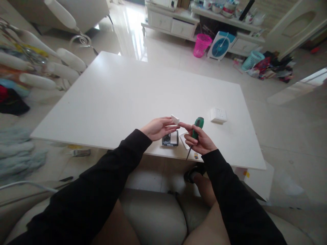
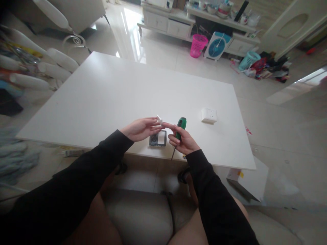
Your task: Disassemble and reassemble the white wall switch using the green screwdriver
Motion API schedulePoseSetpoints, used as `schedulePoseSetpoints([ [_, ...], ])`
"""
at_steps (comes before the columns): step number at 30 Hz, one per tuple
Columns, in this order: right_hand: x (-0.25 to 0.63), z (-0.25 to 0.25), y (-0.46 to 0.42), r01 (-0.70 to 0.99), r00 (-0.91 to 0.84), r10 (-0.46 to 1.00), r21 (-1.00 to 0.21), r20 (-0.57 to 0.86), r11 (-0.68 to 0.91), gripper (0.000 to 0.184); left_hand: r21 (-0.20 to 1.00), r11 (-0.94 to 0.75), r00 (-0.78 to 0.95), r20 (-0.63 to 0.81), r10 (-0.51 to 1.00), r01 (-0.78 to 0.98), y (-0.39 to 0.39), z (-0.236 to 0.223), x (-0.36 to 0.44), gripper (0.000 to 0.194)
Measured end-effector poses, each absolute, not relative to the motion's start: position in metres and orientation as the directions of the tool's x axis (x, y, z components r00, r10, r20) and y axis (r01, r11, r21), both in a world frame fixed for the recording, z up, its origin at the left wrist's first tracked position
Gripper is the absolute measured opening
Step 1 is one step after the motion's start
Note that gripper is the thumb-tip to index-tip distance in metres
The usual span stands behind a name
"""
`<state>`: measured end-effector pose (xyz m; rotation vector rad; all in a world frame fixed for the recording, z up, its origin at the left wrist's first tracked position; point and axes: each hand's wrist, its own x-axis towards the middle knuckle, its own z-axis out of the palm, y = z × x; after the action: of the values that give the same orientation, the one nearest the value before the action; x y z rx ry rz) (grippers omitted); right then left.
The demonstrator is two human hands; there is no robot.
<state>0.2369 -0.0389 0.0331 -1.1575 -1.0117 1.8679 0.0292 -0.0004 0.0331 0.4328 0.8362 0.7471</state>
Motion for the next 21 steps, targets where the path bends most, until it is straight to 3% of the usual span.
schedulePoseSetpoints([
  [5, 0.229, 0.034, -0.038, -0.156, -0.282, 0.890, -0.898, -0.359, -0.411, 0.046, 0.662, 0.563, 0.267, -0.501, 0.824, -0.495, -0.001, 0.036, 0.031, 0.015],
  [8, 0.225, 0.029, -0.037, -0.173, -0.181, 0.929, -0.920, -0.322, -0.352, 0.039, 0.760, 0.504, 0.207, -0.461, 0.863, -0.411, -0.001, 0.035, 0.030, 0.013],
  [12, 0.221, 0.020, -0.036, -0.065, -0.069, 0.955, -0.954, -0.287, -0.291, 0.051, 0.828, 0.450, 0.245, -0.384, 0.890, -0.335, -0.002, 0.034, 0.029, 0.009],
  [16, 0.215, 0.013, -0.038, 0.047, 0.004, 0.977, -0.975, -0.215, -0.215, 0.051, 0.830, 0.434, 0.304, -0.337, 0.891, -0.351, -0.003, 0.033, 0.032, 0.016],
  [21, 0.204, 0.009, -0.044, 0.046, 0.117, 0.981, -0.986, -0.153, -0.159, 0.047, 0.749, 0.481, 0.295, -0.383, 0.875, -0.456, -0.005, 0.029, 0.037, 0.019],
])
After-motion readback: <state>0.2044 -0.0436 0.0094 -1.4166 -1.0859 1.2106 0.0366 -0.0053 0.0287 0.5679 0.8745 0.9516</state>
